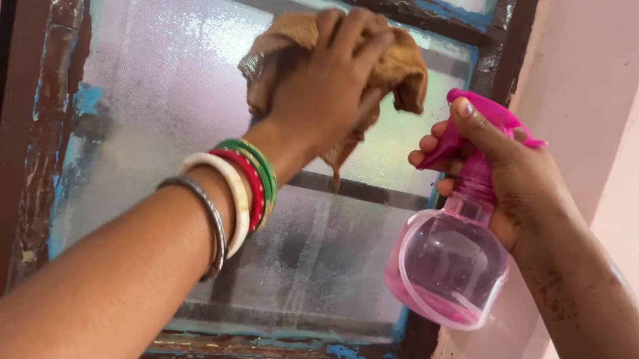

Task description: The person cleans a glass window pane by spraying pink liquid from a bottle onto the glass and wiping the surface with a brown cloth.

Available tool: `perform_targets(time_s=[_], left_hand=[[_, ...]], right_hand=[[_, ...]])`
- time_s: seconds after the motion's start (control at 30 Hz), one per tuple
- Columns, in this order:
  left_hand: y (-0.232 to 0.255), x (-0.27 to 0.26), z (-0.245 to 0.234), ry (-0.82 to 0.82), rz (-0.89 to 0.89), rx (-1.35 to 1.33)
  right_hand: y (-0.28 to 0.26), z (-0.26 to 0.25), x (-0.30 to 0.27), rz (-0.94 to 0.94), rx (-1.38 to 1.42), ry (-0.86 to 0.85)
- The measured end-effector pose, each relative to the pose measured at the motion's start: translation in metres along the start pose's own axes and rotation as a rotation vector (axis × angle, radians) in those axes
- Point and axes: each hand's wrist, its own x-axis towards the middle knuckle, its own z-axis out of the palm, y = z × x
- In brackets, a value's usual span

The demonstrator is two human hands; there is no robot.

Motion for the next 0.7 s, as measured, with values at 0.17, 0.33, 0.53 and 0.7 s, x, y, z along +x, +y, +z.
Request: perform_targets(time_s=[0.17, 0.33, 0.53, 0.7], left_hand=[[0.018, -0.046, -0.001, -0.151, 0.14, 0.02], [0.002, -0.047, -0.019, -0.218, 0.207, -0.066], [-0.003, -0.006, -0.002, 0.023, 0.11, -0.006], [0.018, -0.017, 0.009, -0.118, 0.108, -0.029]], right_hand=[[0.007, -0.008, 0.003, -0.019, -0.003, 0.012], [0.016, -0.014, -0.003, 0.049, -0.015, 0.054], [0.012, -0.021, 0.004, 0.034, 0.009, 0.023], [0.012, -0.018, 0.007, -0.002, -0.014, 0.032]])
